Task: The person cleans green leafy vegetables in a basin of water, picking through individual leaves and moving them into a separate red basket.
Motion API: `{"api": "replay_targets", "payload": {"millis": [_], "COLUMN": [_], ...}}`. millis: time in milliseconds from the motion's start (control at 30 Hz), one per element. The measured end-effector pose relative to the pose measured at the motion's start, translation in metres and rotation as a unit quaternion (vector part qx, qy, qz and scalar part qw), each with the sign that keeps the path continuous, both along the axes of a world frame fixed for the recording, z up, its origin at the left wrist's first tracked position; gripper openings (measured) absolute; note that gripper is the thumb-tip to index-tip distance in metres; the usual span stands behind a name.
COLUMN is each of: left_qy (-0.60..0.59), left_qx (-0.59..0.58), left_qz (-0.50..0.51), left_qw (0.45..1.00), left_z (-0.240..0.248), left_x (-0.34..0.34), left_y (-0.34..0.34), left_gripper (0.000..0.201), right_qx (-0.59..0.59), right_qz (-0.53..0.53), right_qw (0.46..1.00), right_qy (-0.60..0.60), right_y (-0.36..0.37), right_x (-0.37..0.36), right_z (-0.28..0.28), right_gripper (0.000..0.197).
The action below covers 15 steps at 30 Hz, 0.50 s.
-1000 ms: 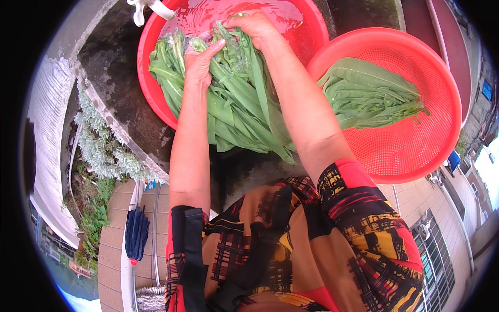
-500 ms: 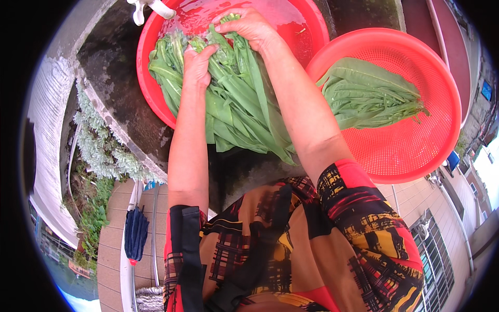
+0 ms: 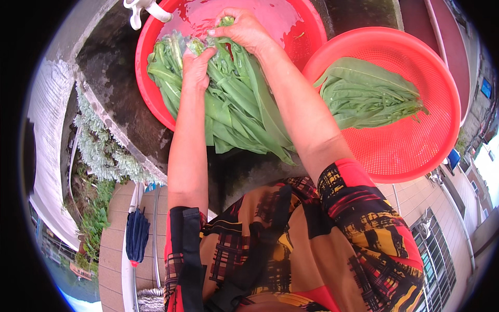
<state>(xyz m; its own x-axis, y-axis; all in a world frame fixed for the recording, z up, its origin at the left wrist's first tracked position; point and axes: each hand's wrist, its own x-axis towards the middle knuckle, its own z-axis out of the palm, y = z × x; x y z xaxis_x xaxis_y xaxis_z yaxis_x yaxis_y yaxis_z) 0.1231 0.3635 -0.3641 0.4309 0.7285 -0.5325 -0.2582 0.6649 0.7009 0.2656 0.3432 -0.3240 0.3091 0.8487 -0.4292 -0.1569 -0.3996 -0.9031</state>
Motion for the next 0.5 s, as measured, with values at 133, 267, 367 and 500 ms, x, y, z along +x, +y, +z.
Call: {"api": "replay_targets", "payload": {"millis": [133,267,367,500], "left_qy": [0.013,0.043,0.015,0.097], "left_qx": [-0.003,-0.004,0.034,0.068], "left_qz": [0.007,0.033,0.081,0.051], "left_qw": [1.000,0.999,0.996,0.992], "left_z": [-0.001,-0.011,-0.017,-0.027], "left_x": [-0.005,-0.004,0.000,-0.001], "left_y": [0.001,-0.002,-0.006,-0.010], "left_gripper": [0.042,0.041,0.038,0.039], "right_qx": [0.010,0.061,0.025,0.019], "right_qz": [-0.140,-0.202,-0.183,-0.220], "right_qw": [0.987,0.974,0.983,0.974], "right_qy": [-0.081,-0.077,0.022,0.052], "right_y": [0.005,0.018,0.019,0.012], "right_x": [-0.003,0.006,0.009,0.004], "right_z": [0.040,0.043,0.020,-0.042], "right_gripper": [0.011,0.009,0.006,0.004]}}
